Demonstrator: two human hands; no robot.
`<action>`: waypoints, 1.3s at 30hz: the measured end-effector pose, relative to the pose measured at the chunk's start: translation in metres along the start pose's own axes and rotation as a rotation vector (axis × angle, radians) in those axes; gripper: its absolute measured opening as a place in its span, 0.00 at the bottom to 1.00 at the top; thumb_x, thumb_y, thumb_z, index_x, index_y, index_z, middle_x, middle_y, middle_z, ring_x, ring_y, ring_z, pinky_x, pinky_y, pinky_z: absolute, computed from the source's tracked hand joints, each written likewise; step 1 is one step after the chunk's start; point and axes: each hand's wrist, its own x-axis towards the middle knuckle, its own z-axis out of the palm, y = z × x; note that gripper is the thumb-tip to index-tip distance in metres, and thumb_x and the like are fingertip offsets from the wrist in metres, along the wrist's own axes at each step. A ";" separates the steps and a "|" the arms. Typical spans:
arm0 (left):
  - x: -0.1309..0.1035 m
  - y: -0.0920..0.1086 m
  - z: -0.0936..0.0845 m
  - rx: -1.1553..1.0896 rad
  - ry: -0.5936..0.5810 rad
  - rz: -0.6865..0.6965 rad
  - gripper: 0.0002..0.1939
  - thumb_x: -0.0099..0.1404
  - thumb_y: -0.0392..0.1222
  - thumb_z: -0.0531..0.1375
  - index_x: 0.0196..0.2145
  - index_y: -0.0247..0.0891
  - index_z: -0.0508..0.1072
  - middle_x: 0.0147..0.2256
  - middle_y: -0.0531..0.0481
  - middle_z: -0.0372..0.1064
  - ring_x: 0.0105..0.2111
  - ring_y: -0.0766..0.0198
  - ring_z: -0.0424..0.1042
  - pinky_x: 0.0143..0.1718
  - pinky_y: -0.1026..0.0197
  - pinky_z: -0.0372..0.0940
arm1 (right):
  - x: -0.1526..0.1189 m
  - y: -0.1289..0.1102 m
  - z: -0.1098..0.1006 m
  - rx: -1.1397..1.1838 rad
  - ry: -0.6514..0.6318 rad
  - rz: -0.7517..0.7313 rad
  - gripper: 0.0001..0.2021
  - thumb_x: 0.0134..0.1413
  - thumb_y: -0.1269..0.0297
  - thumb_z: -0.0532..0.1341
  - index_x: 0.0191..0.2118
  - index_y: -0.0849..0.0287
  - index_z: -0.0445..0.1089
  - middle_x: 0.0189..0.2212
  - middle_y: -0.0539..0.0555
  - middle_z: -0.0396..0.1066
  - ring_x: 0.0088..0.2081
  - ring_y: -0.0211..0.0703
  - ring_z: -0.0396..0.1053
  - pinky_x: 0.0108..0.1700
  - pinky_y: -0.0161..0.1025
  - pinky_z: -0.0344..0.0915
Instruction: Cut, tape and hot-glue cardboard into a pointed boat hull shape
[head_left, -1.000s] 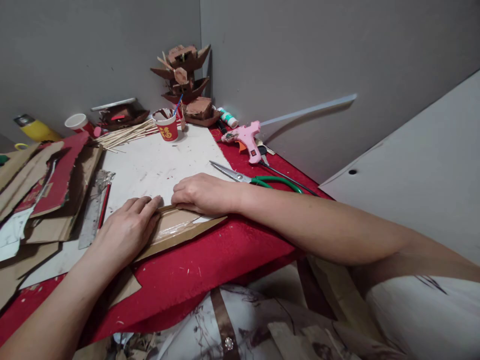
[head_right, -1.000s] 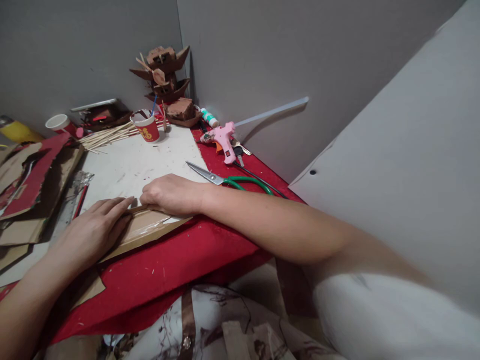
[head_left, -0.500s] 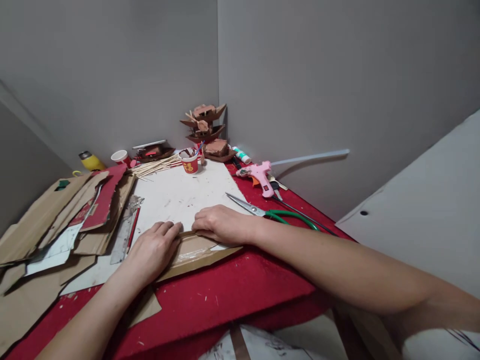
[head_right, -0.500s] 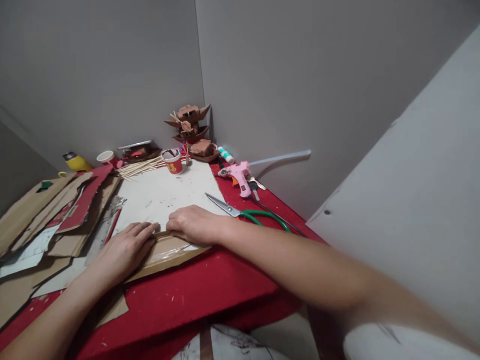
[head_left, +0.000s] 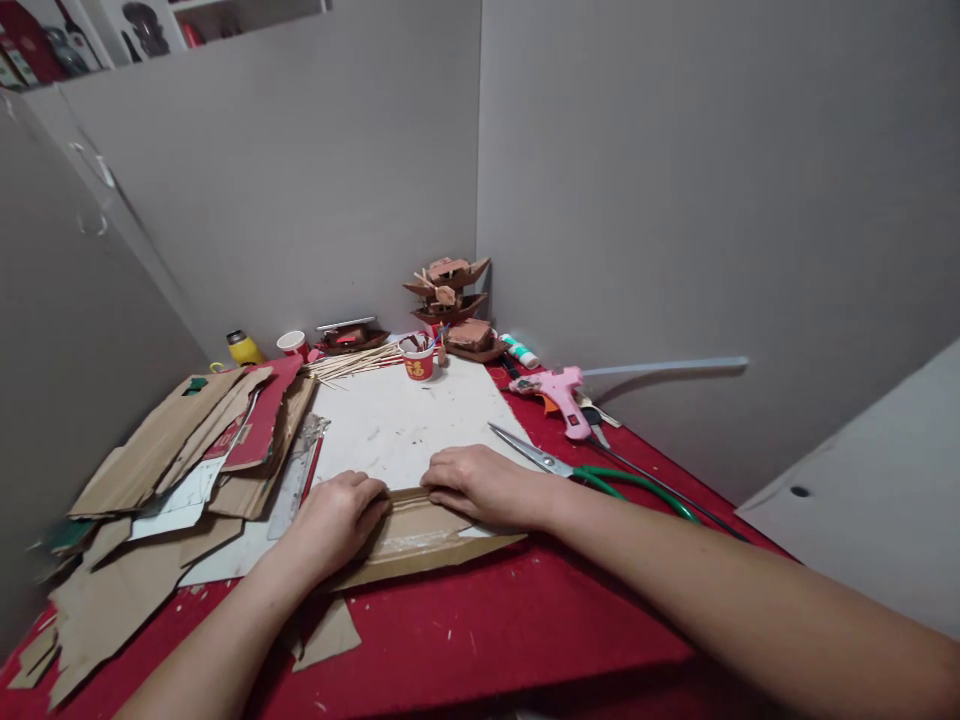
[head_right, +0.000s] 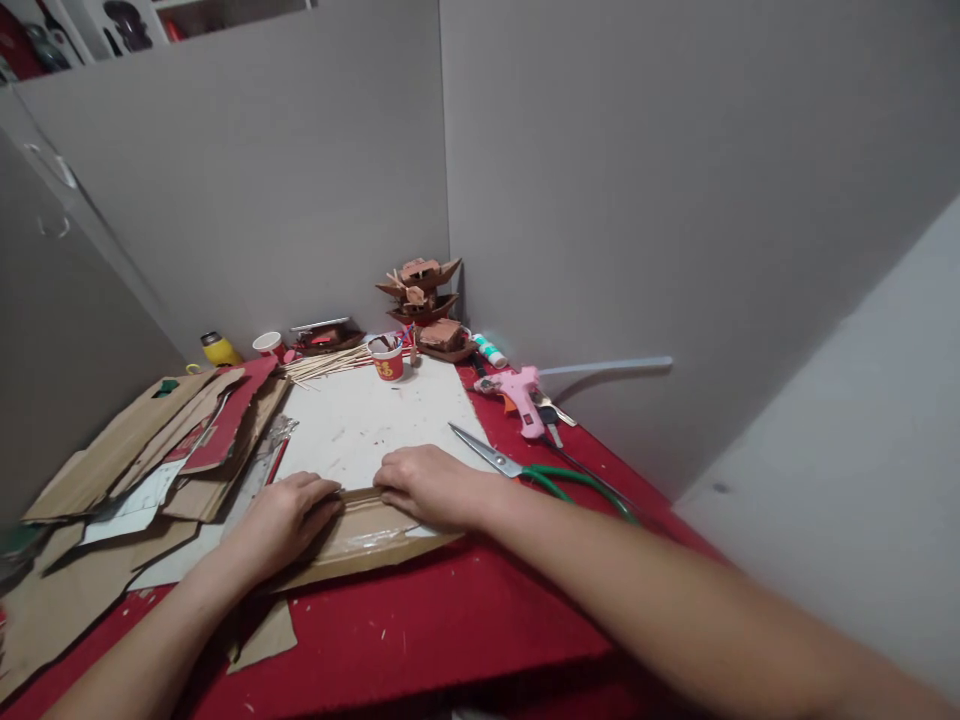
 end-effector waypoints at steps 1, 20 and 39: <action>0.000 0.000 0.000 0.004 -0.001 -0.001 0.13 0.70 0.43 0.50 0.39 0.39 0.74 0.33 0.47 0.73 0.35 0.58 0.72 0.36 0.60 0.64 | 0.000 0.000 0.000 0.001 0.001 0.007 0.10 0.62 0.67 0.55 0.39 0.61 0.73 0.33 0.56 0.72 0.36 0.42 0.68 0.38 0.36 0.62; -0.006 -0.002 0.005 0.003 0.004 -0.010 0.12 0.70 0.43 0.50 0.39 0.41 0.72 0.35 0.47 0.71 0.37 0.58 0.71 0.38 0.60 0.64 | 0.003 -0.006 -0.001 -0.041 -0.016 0.045 0.09 0.61 0.66 0.56 0.36 0.60 0.72 0.32 0.55 0.72 0.34 0.42 0.68 0.36 0.35 0.60; -0.007 -0.002 0.008 0.028 0.025 0.004 0.10 0.69 0.43 0.51 0.38 0.41 0.72 0.35 0.48 0.70 0.37 0.58 0.70 0.37 0.60 0.63 | 0.006 -0.006 0.001 -0.050 -0.018 0.042 0.08 0.60 0.66 0.56 0.34 0.60 0.71 0.31 0.54 0.72 0.33 0.41 0.67 0.35 0.34 0.59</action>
